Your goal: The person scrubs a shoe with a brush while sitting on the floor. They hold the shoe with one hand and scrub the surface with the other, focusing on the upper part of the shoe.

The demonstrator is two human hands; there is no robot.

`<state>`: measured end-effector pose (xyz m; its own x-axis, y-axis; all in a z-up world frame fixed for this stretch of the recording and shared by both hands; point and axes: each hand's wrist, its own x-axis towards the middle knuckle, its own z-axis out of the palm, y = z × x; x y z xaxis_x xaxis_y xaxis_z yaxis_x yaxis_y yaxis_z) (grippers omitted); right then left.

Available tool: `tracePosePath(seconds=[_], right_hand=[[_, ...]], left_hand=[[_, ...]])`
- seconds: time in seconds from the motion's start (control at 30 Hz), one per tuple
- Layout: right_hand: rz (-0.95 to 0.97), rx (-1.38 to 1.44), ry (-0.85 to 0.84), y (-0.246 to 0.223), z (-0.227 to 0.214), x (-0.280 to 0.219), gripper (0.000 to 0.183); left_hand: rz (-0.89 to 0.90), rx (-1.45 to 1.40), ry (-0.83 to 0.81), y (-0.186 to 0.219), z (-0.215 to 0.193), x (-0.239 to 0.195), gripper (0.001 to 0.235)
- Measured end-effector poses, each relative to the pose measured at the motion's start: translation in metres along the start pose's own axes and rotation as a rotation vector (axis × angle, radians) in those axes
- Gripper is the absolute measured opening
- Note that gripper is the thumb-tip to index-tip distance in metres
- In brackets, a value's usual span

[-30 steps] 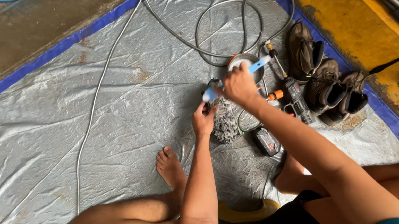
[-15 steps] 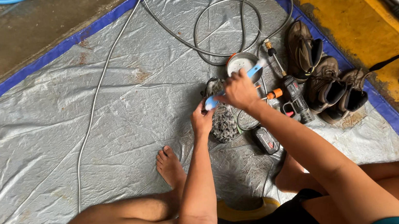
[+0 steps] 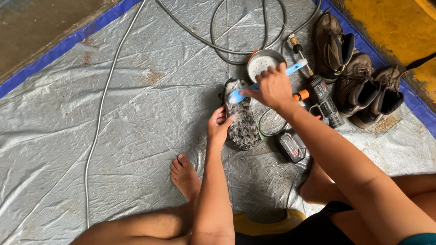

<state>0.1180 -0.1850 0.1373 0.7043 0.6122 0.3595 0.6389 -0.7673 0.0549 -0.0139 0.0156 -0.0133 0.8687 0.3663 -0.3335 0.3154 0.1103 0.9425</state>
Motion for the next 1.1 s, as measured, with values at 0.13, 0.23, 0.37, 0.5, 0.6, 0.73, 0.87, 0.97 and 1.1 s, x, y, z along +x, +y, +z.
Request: tracePosePath(seconds=[0.13, 0.23, 0.37, 0.5, 0.6, 0.73, 0.87, 0.97, 1.1], right_hand=[[-0.156, 0.044, 0.014, -0.010, 0.012, -0.008, 0.068], [-0.051, -0.027, -0.025, 0.002, 0.001, -0.001, 0.067], [0.007, 0.005, 0.060, 0.007, 0.004, -0.006, 0.065], [0.024, 0.013, 0.062, 0.000, 0.005, -0.007, 0.065], [0.027, 0.026, 0.064, -0.001, 0.010, -0.007, 0.065], [0.023, 0.021, 0.043, 0.002, 0.015, -0.008, 0.068], [0.041, 0.028, 0.034, 0.000, 0.015, -0.009, 0.066], [0.044, 0.020, 0.002, 0.004, 0.017, -0.011, 0.067], [0.047, 0.011, -0.013, 0.001, 0.016, -0.008, 0.069]], left_hand=[[0.007, -0.067, -0.057, -0.010, -0.010, 0.000, 0.072], [0.019, -0.097, -0.039, -0.009, -0.021, -0.003, 0.059], [0.065, 0.050, -0.016, -0.018, -0.021, -0.002, 0.030], [0.109, 0.135, 0.000, -0.021, -0.021, -0.001, 0.019], [0.049, -0.080, 0.053, -0.002, -0.022, -0.016, 0.016], [-0.007, -0.038, 0.283, -0.014, -0.035, -0.006, 0.031], [-0.040, 0.126, 0.359, -0.037, -0.044, 0.013, 0.036], [-0.081, 0.231, 0.424, -0.061, -0.041, 0.033, 0.020], [-0.166, 0.280, 0.451, -0.042, -0.040, 0.021, 0.022]])
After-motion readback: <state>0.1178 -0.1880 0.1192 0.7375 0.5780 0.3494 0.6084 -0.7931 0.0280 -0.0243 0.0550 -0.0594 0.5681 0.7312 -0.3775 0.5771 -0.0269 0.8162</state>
